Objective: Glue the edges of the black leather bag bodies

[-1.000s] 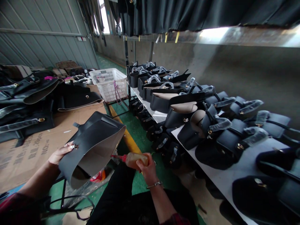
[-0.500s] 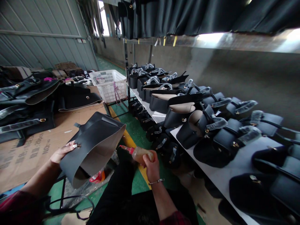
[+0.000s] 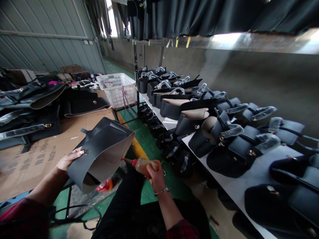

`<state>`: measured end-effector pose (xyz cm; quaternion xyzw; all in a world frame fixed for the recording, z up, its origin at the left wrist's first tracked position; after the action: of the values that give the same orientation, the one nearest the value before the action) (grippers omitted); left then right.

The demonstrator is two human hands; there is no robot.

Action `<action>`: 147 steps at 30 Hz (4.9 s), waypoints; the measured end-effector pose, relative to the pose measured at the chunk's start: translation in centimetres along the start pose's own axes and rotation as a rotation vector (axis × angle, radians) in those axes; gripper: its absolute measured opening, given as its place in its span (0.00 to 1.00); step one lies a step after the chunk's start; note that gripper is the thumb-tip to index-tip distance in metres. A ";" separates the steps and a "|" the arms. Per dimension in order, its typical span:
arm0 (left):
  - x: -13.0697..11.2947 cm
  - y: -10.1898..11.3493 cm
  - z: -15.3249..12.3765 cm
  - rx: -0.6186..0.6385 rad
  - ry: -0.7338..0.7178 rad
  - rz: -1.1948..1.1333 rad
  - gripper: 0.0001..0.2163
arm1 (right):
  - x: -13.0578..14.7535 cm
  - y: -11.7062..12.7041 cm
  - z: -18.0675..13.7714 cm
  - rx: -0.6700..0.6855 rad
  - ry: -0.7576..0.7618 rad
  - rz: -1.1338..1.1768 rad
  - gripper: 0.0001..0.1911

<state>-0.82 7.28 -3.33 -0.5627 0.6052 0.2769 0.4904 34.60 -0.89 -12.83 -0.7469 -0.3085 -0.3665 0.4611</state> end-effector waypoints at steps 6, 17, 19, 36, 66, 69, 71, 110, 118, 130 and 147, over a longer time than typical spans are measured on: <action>-0.2 -0.5 0.1 -0.034 -0.002 0.000 0.17 | -2.2 0.4 -2.5 0.047 -0.115 0.073 0.29; -0.9 -1.7 -0.3 -0.064 0.014 -0.015 0.19 | -2.7 0.3 -4.6 0.057 -0.178 0.095 0.33; -0.8 -1.7 -0.3 -0.065 0.013 -0.016 0.19 | -2.2 0.7 -4.0 -0.008 -0.106 0.049 0.30; -0.1 -1.1 0.1 -0.064 0.004 -0.001 0.19 | -2.1 0.5 -3.8 -0.019 -0.068 0.007 0.29; -0.3 -1.5 0.0 -0.039 0.013 -0.009 0.20 | -1.3 0.7 -5.4 -0.011 -0.045 0.057 0.32; -0.2 -1.3 0.1 -0.028 0.004 -0.009 0.20 | -0.7 0.2 -4.7 -0.065 -0.013 0.024 0.31; -0.1 -1.2 0.1 -0.025 -0.007 -0.013 0.19 | -0.8 0.0 -4.5 -0.064 -0.026 -0.002 0.31; -0.1 -1.6 -0.1 0.048 -0.018 -0.014 0.15 | -2.7 -0.4 -7.8 -0.087 -0.165 0.133 0.35; -0.2 -1.4 0.0 0.042 -0.002 0.002 0.16 | -2.6 -0.6 -9.8 -0.043 -0.276 0.202 0.38; 0.2 -1.8 -0.1 -0.008 -0.030 -0.035 0.16 | -1.2 0.1 -10.0 -0.018 0.149 -0.108 0.23; -0.1 -2.4 -0.3 -0.043 -0.055 -0.073 0.16 | 3.3 -0.9 -11.3 0.263 0.842 -0.472 0.18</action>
<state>1.37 6.55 -2.63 -0.5869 0.5643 0.2870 0.5047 32.76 -10.45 -6.21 -0.3796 -0.2999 -0.6886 0.5402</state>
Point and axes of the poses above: each hand's wrist, its own z-axis towards the middle knuckle, its own y-axis out of the back of the hand, x = y × z, the point moved 2 cm from there along z, towards the middle knuckle, and after that the axes turned 12 degrees about z, right-handed, at the moved point
